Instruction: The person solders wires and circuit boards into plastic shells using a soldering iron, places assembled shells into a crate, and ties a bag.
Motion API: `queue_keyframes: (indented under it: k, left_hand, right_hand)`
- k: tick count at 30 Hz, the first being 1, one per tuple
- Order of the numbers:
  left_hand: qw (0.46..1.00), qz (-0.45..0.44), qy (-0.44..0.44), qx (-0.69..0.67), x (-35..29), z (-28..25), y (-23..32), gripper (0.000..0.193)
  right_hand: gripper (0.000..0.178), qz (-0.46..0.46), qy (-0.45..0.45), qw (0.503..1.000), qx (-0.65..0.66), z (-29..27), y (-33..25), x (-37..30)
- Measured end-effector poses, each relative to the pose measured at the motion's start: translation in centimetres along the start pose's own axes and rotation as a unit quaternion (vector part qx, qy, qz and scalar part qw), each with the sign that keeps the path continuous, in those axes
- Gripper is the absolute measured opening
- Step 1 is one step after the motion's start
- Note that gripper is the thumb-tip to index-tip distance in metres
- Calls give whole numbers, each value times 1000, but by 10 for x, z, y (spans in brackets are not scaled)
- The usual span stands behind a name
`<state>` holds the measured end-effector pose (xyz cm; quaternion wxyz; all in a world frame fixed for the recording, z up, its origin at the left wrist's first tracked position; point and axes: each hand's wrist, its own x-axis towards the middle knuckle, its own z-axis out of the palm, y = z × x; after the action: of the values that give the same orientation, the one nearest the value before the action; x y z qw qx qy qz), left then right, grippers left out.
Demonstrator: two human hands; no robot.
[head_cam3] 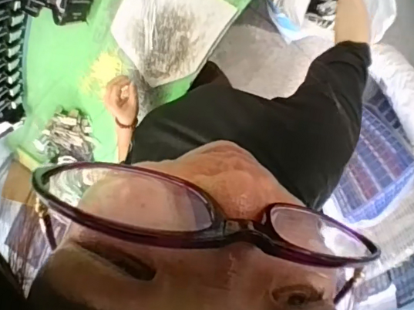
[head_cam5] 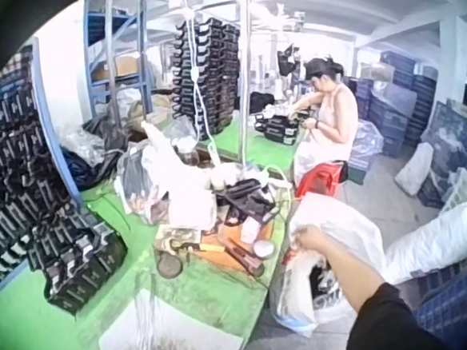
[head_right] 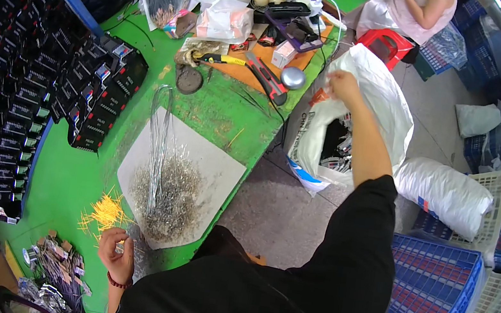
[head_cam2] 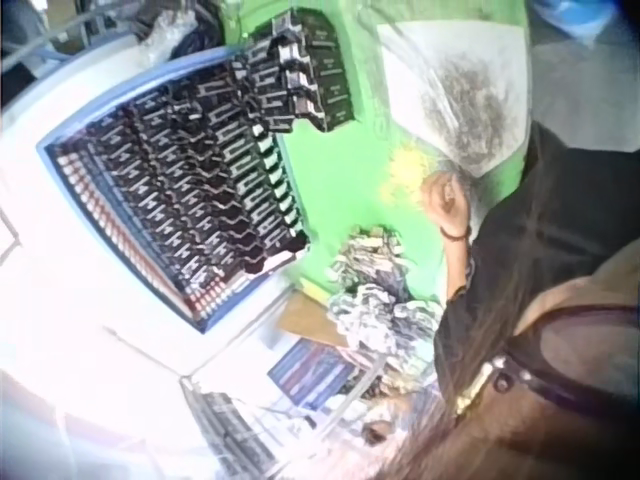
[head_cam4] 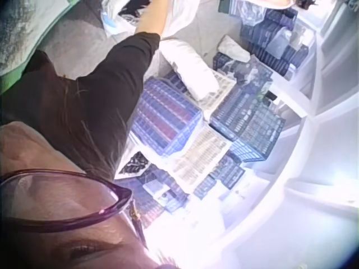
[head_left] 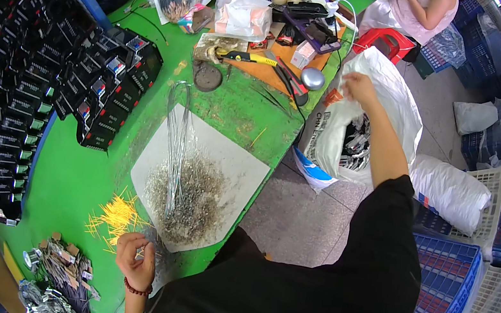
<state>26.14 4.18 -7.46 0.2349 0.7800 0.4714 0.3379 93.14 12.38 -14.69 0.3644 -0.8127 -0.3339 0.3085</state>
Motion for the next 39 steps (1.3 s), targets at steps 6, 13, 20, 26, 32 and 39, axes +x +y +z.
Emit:
queue_keyframes:
  k: [6, 13, 20, 26, 32, 39]
  left_hand:
    - [1000, -13, 0, 14, 7, 0, 3, 16]
    - [1000, -14, 5, 27, 10, 1, -1, 17]
    - [1000, -8, -15, 4, 22, 10, 1, 16]
    - [990, 89, -98, -42, 46, 37, 17, 17]
    - [908, 233, -310, -162, 144, 151, 90, 21]
    - [956, 171, -140, -191, 264, 331, 204, 31]
  right_hand:
    - [40, -36, 263, 940, 217, 13, 3, 78]
    - [20, -5, 269, 947, 175, 23, 20, 125]
    - [24, -79, 408, 905, -90, -5, 27, 129]
    - [22, -91, 320, 906, 262, -33, -35, 76]
    - [45, -59, 130, 926, 349, -62, -98, 48]
    - [34, 40, 55, 863, 500, -71, -132, 48]
